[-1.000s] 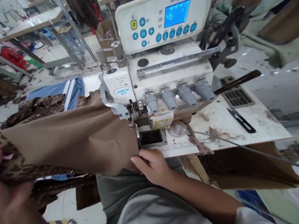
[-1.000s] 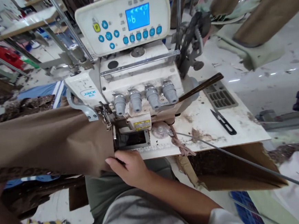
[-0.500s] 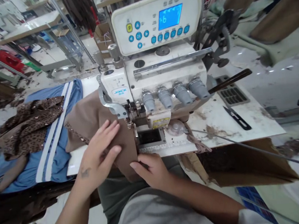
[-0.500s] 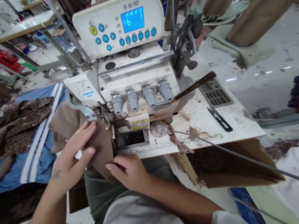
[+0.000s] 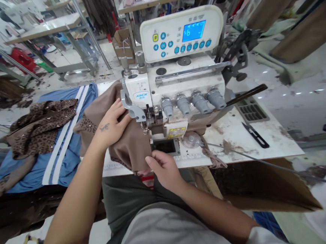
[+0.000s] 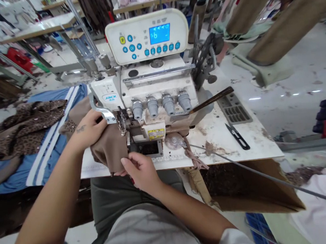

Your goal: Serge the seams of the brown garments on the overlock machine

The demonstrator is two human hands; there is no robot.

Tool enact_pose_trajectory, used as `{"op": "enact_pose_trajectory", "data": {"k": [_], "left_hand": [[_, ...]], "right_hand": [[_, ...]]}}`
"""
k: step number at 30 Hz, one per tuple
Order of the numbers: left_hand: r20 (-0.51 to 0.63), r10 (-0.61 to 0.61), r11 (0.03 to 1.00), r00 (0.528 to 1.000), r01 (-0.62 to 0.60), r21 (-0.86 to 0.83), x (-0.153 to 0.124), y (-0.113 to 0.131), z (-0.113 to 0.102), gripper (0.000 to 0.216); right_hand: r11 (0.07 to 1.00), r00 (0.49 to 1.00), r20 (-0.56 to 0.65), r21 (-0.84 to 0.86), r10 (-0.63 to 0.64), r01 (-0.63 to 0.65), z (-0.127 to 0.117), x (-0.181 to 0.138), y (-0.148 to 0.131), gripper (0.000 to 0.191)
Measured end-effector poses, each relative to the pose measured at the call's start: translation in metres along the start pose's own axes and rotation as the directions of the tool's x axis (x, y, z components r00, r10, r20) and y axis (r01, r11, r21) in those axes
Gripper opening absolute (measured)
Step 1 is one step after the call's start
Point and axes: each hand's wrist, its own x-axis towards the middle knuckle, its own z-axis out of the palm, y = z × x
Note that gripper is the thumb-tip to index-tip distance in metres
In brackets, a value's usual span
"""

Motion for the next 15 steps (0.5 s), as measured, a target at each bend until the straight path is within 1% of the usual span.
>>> {"op": "enact_pose_trajectory", "data": {"k": [1,2,3,4,5,6,7,9,11,13,15], "left_hand": [[-0.066,-0.017,1.000,0.998,0.016,-0.022,0.002,-0.002,0.001,0.037],[-0.157,-0.033,0.999,0.987,0.029,-0.031,0.002,-0.001,0.001,0.037],[-0.258,-0.042,0.999,0.965,0.036,-0.028,-0.002,0.003,0.000,0.037],[-0.352,-0.041,0.999,0.935,0.037,-0.017,-0.010,0.010,-0.001,0.036],[-0.419,-0.031,1.000,0.908,0.030,-0.009,-0.021,0.019,-0.002,0.035],[-0.443,-0.016,1.000,0.896,0.012,-0.012,-0.035,0.030,-0.002,0.033],[-0.419,0.000,1.000,0.908,-0.010,-0.023,-0.051,0.040,-0.001,0.031],[-0.291,0.009,0.999,0.957,-0.020,-0.034,-0.078,0.055,0.004,0.030],[-0.182,0.012,1.000,0.983,-0.013,-0.003,-0.091,0.059,0.012,0.035],[-0.150,0.013,1.000,0.989,-0.010,0.016,-0.088,0.055,0.019,0.041],[-0.141,0.008,1.000,0.990,-0.010,-0.012,-0.073,0.046,0.023,0.042]], "right_hand": [[1.000,1.000,0.000,0.006,-0.005,0.005,0.000,0.002,-0.001,0.046],[1.000,1.000,-0.008,0.001,-0.018,0.018,0.000,0.003,-0.002,0.046],[0.999,0.999,-0.015,-0.017,-0.038,0.038,0.000,0.004,-0.003,0.047],[0.997,0.998,-0.018,-0.044,-0.058,0.058,-0.001,0.003,-0.003,0.047],[0.994,0.997,-0.018,-0.074,-0.078,0.076,-0.002,0.003,-0.003,0.047],[0.990,0.995,-0.012,-0.104,-0.097,0.095,-0.003,0.002,-0.003,0.047],[0.983,0.993,-0.002,-0.139,-0.118,0.116,-0.004,0.001,-0.003,0.048],[0.954,0.984,0.017,-0.241,-0.176,0.175,-0.007,0.001,-0.004,0.047],[0.918,0.970,0.021,-0.321,-0.241,0.235,-0.008,0.004,-0.006,0.044],[0.915,0.962,0.002,-0.307,-0.274,0.261,-0.009,0.007,-0.008,0.037],[0.935,0.962,-0.019,-0.239,-0.273,0.261,-0.010,0.010,-0.008,0.031]]}}
